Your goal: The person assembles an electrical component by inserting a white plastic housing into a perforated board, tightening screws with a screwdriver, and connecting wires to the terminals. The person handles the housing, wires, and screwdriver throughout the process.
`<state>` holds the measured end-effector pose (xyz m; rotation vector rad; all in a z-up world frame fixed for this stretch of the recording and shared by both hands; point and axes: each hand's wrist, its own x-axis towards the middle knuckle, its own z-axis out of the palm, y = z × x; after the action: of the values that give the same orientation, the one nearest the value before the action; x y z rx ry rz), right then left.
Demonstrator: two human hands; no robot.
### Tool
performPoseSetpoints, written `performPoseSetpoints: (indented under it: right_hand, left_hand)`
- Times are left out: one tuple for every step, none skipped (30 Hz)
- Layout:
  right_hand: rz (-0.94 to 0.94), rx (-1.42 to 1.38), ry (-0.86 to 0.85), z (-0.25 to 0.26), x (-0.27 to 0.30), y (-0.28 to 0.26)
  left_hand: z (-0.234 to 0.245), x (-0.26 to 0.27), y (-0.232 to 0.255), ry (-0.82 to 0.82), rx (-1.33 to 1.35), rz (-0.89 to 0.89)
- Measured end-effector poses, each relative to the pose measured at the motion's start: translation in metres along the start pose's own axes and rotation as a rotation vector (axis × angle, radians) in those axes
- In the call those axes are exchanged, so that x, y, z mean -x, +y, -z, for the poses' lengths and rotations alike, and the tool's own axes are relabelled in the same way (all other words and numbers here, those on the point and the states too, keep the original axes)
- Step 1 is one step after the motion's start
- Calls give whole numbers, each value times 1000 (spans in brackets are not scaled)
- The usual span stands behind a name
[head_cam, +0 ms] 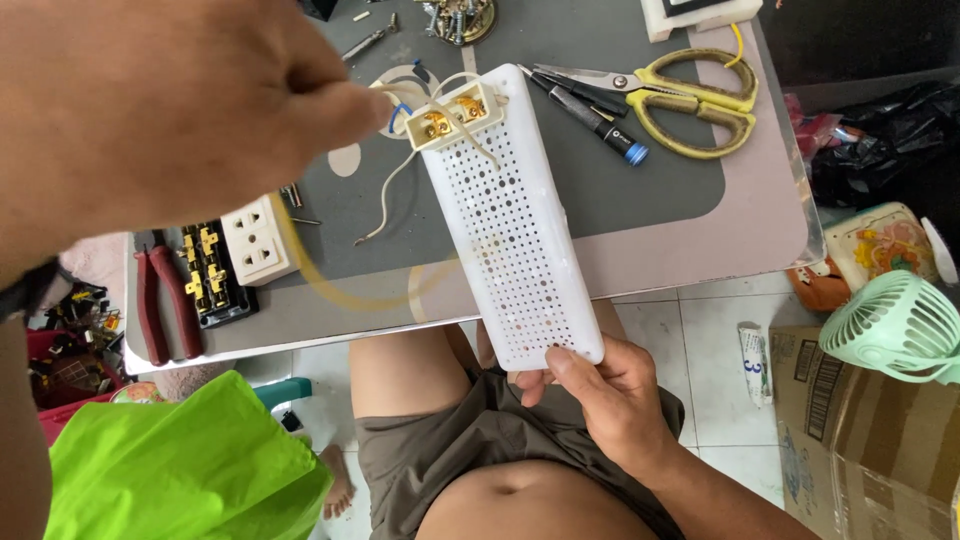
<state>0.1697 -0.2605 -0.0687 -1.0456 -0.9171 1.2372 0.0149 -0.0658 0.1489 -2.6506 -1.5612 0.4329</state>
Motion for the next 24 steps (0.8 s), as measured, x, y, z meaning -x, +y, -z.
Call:
performPoseSetpoints:
  right_hand:
    - [-6, 27, 8, -1, 0, -1]
    - [-5, 26, 7, -1, 1, 0]
    - [-4, 26, 4, -1, 1, 0]
    - [-3, 25, 1, -1, 2, 2]
    - [-1, 25, 1, -2, 2, 2]
    - [-2, 10, 6, -2, 3, 2]
    - [-4, -5, 11, -3, 3, 1]
    - [-3, -6, 10, -2, 3, 2]
    - [-2, -23, 5, -2, 3, 2]
    - [-2, -40, -3, -1, 3, 2]
    - [-1, -42, -8, -2, 3, 1]
    - [-3, -75, 12, -3, 2, 1]
    - [-5, -108, 32, -3, 1, 1]
    - [3, -111, 28, -1, 1, 3]
    - [-19, -145, 57, 2, 0, 5]
    - [-39, -183, 95, 4, 0, 7]
    - [-30, -189, 100, 5, -2, 6]
    - [-41, -190, 85, 7, -1, 5]
    - [-51, -191, 71, 8, -1, 4]
    - [-52, -190, 76, 9, -2, 3]
    - [-60, -207, 65, 9, -3, 2]
    - [-68, -224, 45, 8, -5, 1]
    - [-68, -222, 42, 8, -4, 1]
    - [-80, -234, 46, 7, -4, 1]
  left_hand:
    - [-1, 0, -1, 54, -14, -78]
    - [7, 1, 11, 56, -15, -77]
    - [16, 1, 22, -97, -113, 14]
    - [23, 2, 35, -242, -208, 113]
    - [26, 1, 42, -240, -209, 114]
    - [28, 0, 50, -304, -249, 100]
    - [31, -1, 58, -367, -289, 86]
    - [21, -3, 59, -367, -290, 88]
    - [12, -6, 59, -279, -365, -66]
    - [3, -8, 60, -185, -436, -212]
    - [-7, -10, 62, -186, -437, -207]
    - [-17, -13, 64, -36, -409, -241]
    - [-26, -16, 67, 114, -379, -268]
    - [-34, -12, 64, 120, -385, -264]
    - [-41, -9, 63, 309, -255, -283]
    - [-49, -7, 62, 497, -126, -306]
    - [-54, -3, 57, 501, -135, -313]
    - [-61, 0, 54, 579, -91, -459]
    - [-68, 3, 51, 654, -45, -605]
    - [-77, 2, 51, 653, -41, -610]
    - [-87, 1, 51, 708, -66, -733]
    - [-97, 2, 49, 764, -94, -848]
    - [-108, 1, 51, 765, -94, -845]
    - [-119, 0, 52, 792, -70, -868]
